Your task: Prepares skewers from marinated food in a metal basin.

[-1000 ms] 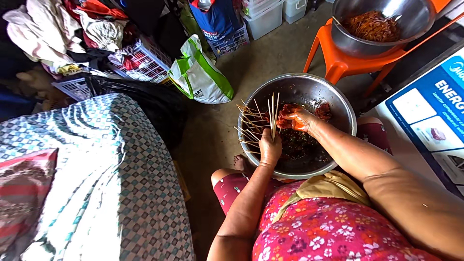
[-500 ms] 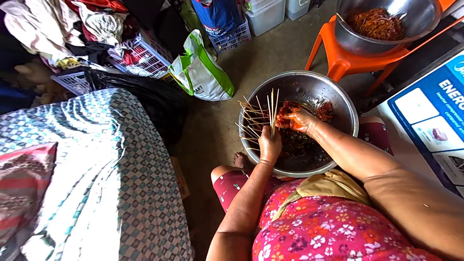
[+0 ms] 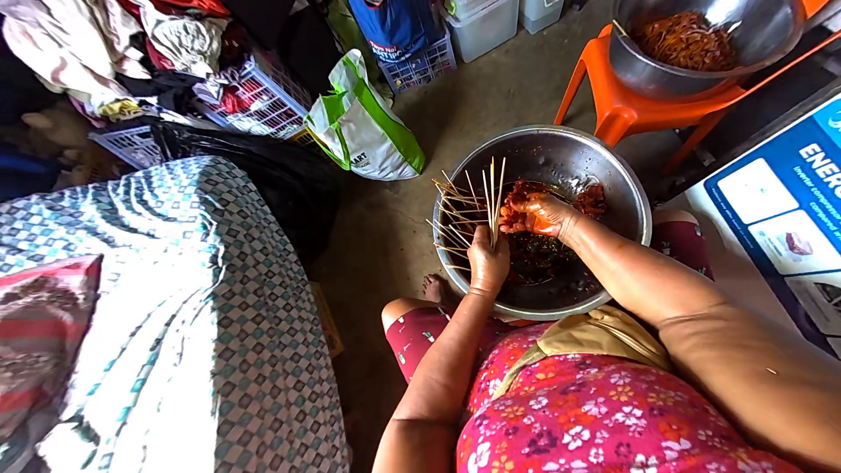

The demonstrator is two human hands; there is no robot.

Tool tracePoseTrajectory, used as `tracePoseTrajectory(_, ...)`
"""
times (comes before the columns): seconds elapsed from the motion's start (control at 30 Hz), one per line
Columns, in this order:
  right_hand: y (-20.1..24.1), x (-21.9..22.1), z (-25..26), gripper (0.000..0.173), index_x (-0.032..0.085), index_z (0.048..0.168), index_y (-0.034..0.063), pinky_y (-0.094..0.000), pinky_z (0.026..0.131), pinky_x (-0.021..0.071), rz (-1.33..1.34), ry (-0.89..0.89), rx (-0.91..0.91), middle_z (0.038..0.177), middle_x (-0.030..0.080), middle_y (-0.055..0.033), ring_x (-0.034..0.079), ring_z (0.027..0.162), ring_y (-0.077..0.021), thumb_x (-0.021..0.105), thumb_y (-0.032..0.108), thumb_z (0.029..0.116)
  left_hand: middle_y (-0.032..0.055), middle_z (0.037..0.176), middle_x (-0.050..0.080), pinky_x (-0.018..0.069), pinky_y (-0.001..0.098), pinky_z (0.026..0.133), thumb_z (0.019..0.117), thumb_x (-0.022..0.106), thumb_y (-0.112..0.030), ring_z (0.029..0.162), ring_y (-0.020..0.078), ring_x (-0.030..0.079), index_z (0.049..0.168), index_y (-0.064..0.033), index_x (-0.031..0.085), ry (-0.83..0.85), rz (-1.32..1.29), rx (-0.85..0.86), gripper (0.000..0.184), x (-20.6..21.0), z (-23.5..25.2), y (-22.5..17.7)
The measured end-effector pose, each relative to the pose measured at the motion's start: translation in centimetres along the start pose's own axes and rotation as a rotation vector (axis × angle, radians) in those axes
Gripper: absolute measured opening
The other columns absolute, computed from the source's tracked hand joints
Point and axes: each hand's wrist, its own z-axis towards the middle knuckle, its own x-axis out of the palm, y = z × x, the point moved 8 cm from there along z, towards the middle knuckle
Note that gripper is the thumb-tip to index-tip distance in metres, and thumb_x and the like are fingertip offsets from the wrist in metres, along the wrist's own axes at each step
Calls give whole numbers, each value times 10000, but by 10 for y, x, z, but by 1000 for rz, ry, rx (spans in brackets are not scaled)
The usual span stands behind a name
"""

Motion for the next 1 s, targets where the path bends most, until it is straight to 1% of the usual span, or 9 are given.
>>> tracePoseTrajectory(0.07, 7, -11, 5, 272, 549, 1169, 33, -406, 811, 611, 33, -6, -33, 958, 672, -85, 705, 857, -219, 385, 244, 1117, 84, 705, 624, 556, 355, 578, 970, 594, -47, 563, 169, 616, 1150, 21, 576, 16, -39, -3, 194, 2, 0, 1)
tracePoseTrajectory(0.23, 14, -18, 3, 131, 527, 1169, 16, -406, 735, 617, 34, -140, -53, 903, 642, -98, 689, 757, -228, 449, 52, 1070, 82, 713, 621, 555, 349, 580, 987, 589, -63, 563, 164, 612, 1158, 9, 574, 66, 0, -21, 186, 7, -2, 0)
tracePoseTrajectory(0.37, 9, -15, 2, 175, 504, 1230, 14, -398, 693, 615, 24, -219, -43, 895, 625, -107, 672, 716, -219, 481, 47, 1060, 101, 735, 629, 558, 374, 608, 983, 596, -58, 597, 189, 624, 1171, 12, 577, 73, 40, -11, 202, 8, -3, -1)
tracePoseTrajectory(0.43, 6, -16, 5, 151, 514, 1206, 16, -402, 701, 619, 43, -203, -55, 883, 639, -105, 683, 726, -223, 484, 64, 1066, 95, 735, 629, 560, 370, 603, 989, 593, -64, 592, 185, 623, 1163, 6, 578, 65, 39, -18, 188, 6, -1, 0)
tracePoseTrajectory(0.57, 5, -10, 3, 253, 503, 1283, -5, -397, 812, 609, -29, -89, -42, 1028, 645, -123, 691, 859, -221, 499, -15, 1030, 88, 716, 633, 560, 355, 582, 983, 595, -63, 572, 172, 625, 1159, 8, 579, 37, 13, -28, 190, 2, 1, 1)
tracePoseTrajectory(0.73, 4, -9, -1, 217, 528, 1192, 16, -392, 730, 611, -51, -133, -9, 919, 644, -98, 678, 757, -212, 531, -61, 990, 84, 723, 636, 560, 350, 585, 975, 596, -54, 574, 168, 625, 1149, 10, 584, 40, 6, -35, 185, 3, 0, 1)
tracePoseTrajectory(0.83, 10, -16, -2, 285, 506, 1304, 1, -399, 750, 609, -192, -123, 37, 1029, 651, -130, 687, 822, -223, 550, 21, 1023, 84, 728, 645, 561, 339, 589, 993, 602, -70, 576, 161, 630, 1168, 13, 576, 35, 18, -33, 196, 1, 0, -2)
tracePoseTrajectory(0.93, 31, -50, -1, 400, 502, 1400, 6, -397, 800, 574, -445, -267, 2, 1181, 633, -173, 661, 931, -235, 569, 209, 1062, 125, 810, 681, 583, 418, 695, 1019, 596, -118, 682, 220, 679, 1252, 0, 576, 96, 219, -19, 262, -9, -1, -12)
tracePoseTrajectory(1.0, 48, -77, -2, 343, 572, 1339, -8, -416, 829, 558, -636, -425, -55, 1196, 641, -202, 655, 944, -254, 592, 169, 1046, 178, 894, 696, 583, 502, 774, 1019, 586, -134, 775, 293, 703, 1276, 2, 586, 219, 389, 10, 290, -17, 2, -22)
